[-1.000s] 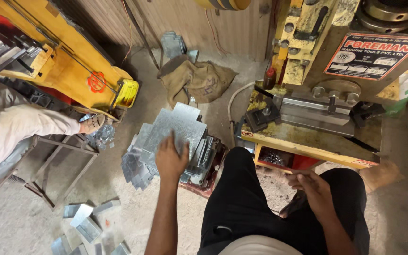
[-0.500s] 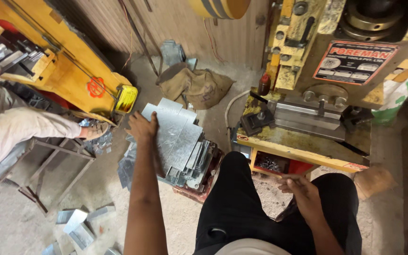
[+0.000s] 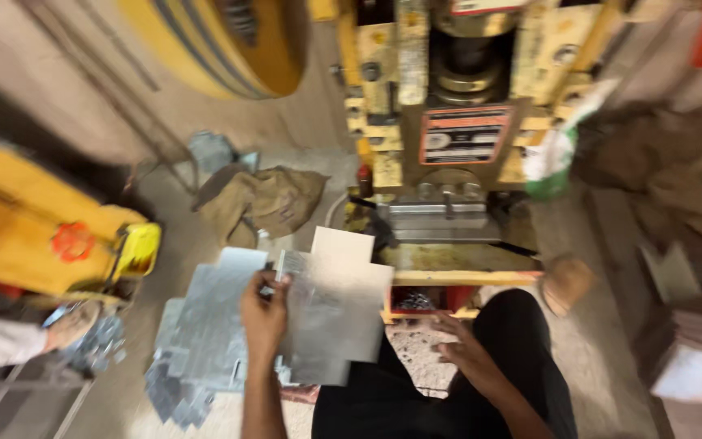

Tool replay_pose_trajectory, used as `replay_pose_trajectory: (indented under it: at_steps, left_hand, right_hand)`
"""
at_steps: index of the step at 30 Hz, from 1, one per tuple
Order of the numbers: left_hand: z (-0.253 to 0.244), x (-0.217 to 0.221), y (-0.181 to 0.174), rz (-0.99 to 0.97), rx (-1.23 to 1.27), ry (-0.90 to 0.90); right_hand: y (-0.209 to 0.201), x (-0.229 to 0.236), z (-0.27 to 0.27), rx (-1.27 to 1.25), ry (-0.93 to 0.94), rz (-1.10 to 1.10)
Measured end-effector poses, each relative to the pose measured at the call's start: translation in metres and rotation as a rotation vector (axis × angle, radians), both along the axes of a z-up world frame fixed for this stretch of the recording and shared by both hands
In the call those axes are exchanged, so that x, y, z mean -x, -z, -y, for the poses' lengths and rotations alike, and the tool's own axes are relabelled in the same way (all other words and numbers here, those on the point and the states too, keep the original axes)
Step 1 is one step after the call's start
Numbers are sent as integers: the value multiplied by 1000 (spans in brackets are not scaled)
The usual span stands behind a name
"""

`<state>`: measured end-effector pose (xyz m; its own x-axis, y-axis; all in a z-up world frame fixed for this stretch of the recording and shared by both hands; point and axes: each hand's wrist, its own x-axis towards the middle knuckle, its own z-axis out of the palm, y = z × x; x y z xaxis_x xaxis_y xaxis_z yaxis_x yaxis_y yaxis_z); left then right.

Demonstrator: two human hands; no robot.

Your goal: The person sits on the floor and repeatedly places flat metal sheets into a hydraulic press machine. They align the sheets, operate the press to shape them, and then remove the processed pieces, stacking them nearby.

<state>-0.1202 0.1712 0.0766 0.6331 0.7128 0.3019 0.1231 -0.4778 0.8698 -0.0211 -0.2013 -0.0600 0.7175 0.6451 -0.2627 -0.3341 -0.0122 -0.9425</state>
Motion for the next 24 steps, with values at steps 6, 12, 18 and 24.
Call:
replay_pose_trajectory:
  at_steps: [6,12,18,24]
  left_hand:
    - [91,-92,100,55,1029,176]
    - [115,-117,130,-71,793,406]
    - [126,-87,113,-425,719,512]
    - [128,-100,119,-116,814,432]
  right_hand:
    - [-31,-14,14,26,125,-28]
    - [-31,-74,24,56,432,-78]
    - [-40,-87,18,54,523,-14]
    - [-25,-82,11,-77,580,12]
